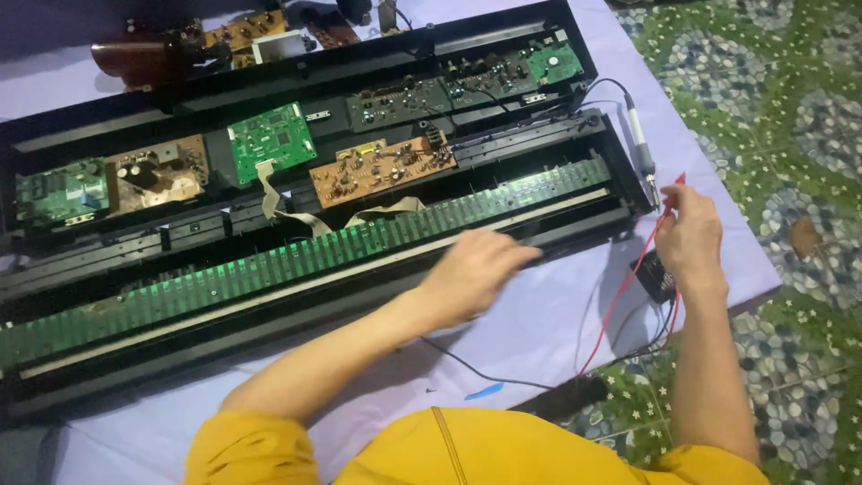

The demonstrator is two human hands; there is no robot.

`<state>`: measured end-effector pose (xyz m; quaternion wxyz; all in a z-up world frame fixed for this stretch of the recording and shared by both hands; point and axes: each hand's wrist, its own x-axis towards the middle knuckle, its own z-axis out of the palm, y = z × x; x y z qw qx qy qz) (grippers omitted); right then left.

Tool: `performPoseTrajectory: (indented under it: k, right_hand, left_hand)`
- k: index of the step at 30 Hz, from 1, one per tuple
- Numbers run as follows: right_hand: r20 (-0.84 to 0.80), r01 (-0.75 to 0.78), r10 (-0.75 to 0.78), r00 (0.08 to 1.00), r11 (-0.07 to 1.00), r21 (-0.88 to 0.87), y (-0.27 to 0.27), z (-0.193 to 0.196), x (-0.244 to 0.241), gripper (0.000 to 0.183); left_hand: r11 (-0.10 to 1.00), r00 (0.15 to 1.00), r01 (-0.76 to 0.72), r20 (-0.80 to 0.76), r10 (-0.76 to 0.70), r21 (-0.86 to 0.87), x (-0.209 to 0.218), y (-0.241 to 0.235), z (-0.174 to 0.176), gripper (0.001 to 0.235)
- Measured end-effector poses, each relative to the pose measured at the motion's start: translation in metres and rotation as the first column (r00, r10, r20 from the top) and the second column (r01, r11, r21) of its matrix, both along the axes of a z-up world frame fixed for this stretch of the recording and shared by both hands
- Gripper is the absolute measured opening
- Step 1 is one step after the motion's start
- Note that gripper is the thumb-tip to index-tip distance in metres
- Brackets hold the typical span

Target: The person uses a multimeter to test components on a small circuit board held over a disassembled electronic device. They then use a screwdriver to remove a component from the board.

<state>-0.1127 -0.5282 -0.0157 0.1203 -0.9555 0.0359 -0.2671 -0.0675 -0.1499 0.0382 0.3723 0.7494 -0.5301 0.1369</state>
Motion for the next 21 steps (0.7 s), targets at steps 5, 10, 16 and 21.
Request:
performPoseTrajectory:
  k: [5, 10, 16, 21]
  right_hand:
    - [-0.187, 0.178, -0.193, 0.963, 0.979, -0.095, -0.011, -0.034, -0.006, 0.038]
    - [-0.171, 0.147, -0.179, 0.969, 0.972, -0.185, -0.015, -0.049, -0.009, 0.036]
    - [-0.278, 0.195, -0.187, 0.942, 0.981, 0.002, -0.015, -0.033, -0.004, 0.044]
    - [0.0, 0.113, -0.113, 0.994, 0.99, -0.086, -0.048, -0.047, 0.037, 0.023]
  left_hand:
    - [0.991, 0.982, 0.013, 0.185, -0.037, 0.13, -0.013, -0.098, -0.064, 0.033]
    - [0.983, 0.954, -0.042, 0.301, -0.014, 0.179, -0.021, -0.135, -0.094, 0.016]
    - [0.97, 0.963, -0.095, 0.267, 0.033, 0.224, -0.019, -0.114, -0.091, 0.017]
    - [0.98, 0.968, -0.11, 0.242, 0.067, 0.167, -0.021, -0.073, -0.061, 0.025]
